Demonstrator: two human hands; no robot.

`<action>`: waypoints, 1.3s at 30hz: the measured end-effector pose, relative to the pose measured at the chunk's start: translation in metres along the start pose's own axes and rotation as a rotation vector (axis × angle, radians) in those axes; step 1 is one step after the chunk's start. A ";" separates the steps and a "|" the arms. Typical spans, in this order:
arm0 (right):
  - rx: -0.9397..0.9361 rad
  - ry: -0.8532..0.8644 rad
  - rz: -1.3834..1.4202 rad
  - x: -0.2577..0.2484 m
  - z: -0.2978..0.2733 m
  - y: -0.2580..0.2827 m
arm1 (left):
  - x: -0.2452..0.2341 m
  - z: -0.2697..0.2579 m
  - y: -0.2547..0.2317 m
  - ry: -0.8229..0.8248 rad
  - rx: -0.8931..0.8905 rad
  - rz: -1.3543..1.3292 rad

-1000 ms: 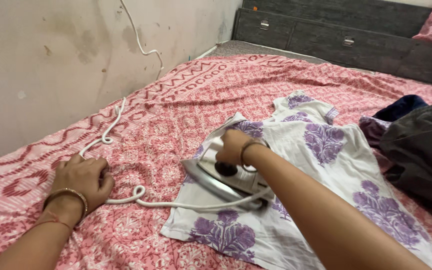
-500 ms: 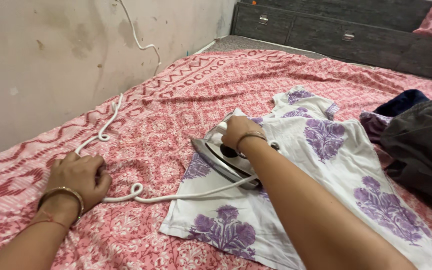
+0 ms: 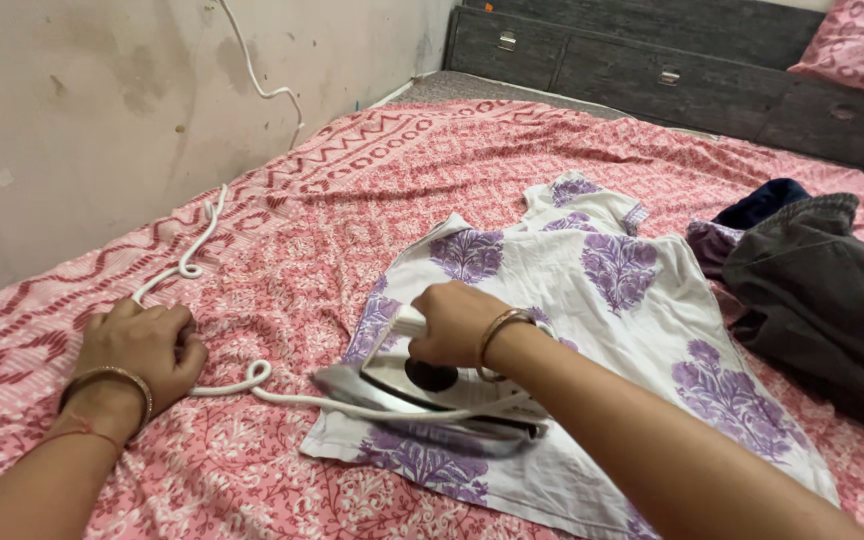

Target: The person irons a white top with purple floral patterns on a bed. They repeatedly smooth the fabric, pick up the iron, and press different sections of the garment, including the sleeves and body, before setting the iron down and adjusting the cloth again.

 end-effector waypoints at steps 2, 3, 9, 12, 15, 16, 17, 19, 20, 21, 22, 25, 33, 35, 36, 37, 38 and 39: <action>0.081 -0.057 -0.036 0.000 0.005 0.002 | 0.002 -0.002 0.000 -0.039 0.002 -0.006; 0.128 -0.075 -0.051 -0.002 0.013 0.000 | 0.003 -0.001 0.001 -0.063 0.004 -0.008; 0.309 -0.159 0.020 0.003 0.067 -0.030 | 0.006 0.001 0.003 -0.083 0.022 0.016; 0.280 -0.067 0.042 0.007 0.068 -0.031 | 0.008 0.003 0.004 -0.003 0.010 0.064; 0.186 0.006 0.022 0.005 0.044 -0.023 | 0.006 0.000 0.003 -0.115 0.049 0.030; 0.149 0.026 0.011 0.005 0.032 -0.017 | 0.002 0.003 0.002 -0.102 0.043 0.034; 0.107 0.031 0.018 0.005 0.017 -0.010 | -0.003 0.006 -0.001 -0.087 0.038 0.039; 0.080 0.020 0.031 0.002 -0.014 0.002 | -0.021 0.008 -0.011 -0.018 -0.046 -0.025; 0.094 0.005 0.038 0.000 -0.030 0.006 | -0.031 0.011 -0.021 0.038 -0.123 -0.094; 0.109 -0.004 0.046 -0.003 -0.043 0.008 | -0.040 0.011 -0.036 0.102 -0.198 -0.164; 0.158 -0.014 0.028 -0.008 -0.049 0.008 | -0.049 0.012 -0.054 0.089 -0.218 -0.380; 0.333 -0.054 0.002 -0.015 -0.060 -0.006 | -0.063 0.019 -0.123 0.090 -0.134 -0.850; 0.797 -0.192 -0.067 -0.024 -0.085 -0.132 | -0.029 0.034 -0.294 0.473 0.277 -0.559; 0.852 -0.193 -0.045 -0.020 -0.085 -0.149 | -0.027 0.014 -0.304 0.567 0.278 -0.314; 0.833 -0.206 -0.052 -0.017 -0.081 -0.153 | -0.028 0.007 -0.306 0.542 0.278 -0.255; 0.817 -0.218 -0.057 -0.013 -0.076 -0.156 | -0.029 -0.001 -0.309 0.517 0.281 -0.195; 0.801 -0.231 -0.063 -0.010 -0.071 -0.158 | -0.031 -0.006 -0.311 0.491 0.284 -0.136; 0.807 -0.232 -0.055 -0.009 -0.067 -0.161 | -0.033 -0.007 -0.312 0.472 0.289 -0.130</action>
Point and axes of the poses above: each hand's wrist, its own z-axis towards the middle knuckle, its own x-axis out of the palm, y = z × x, the point moved 1 cm from there along z, towards the middle knuckle, and after that the axes turned 2 degrees about z, right-handed, at the moved point
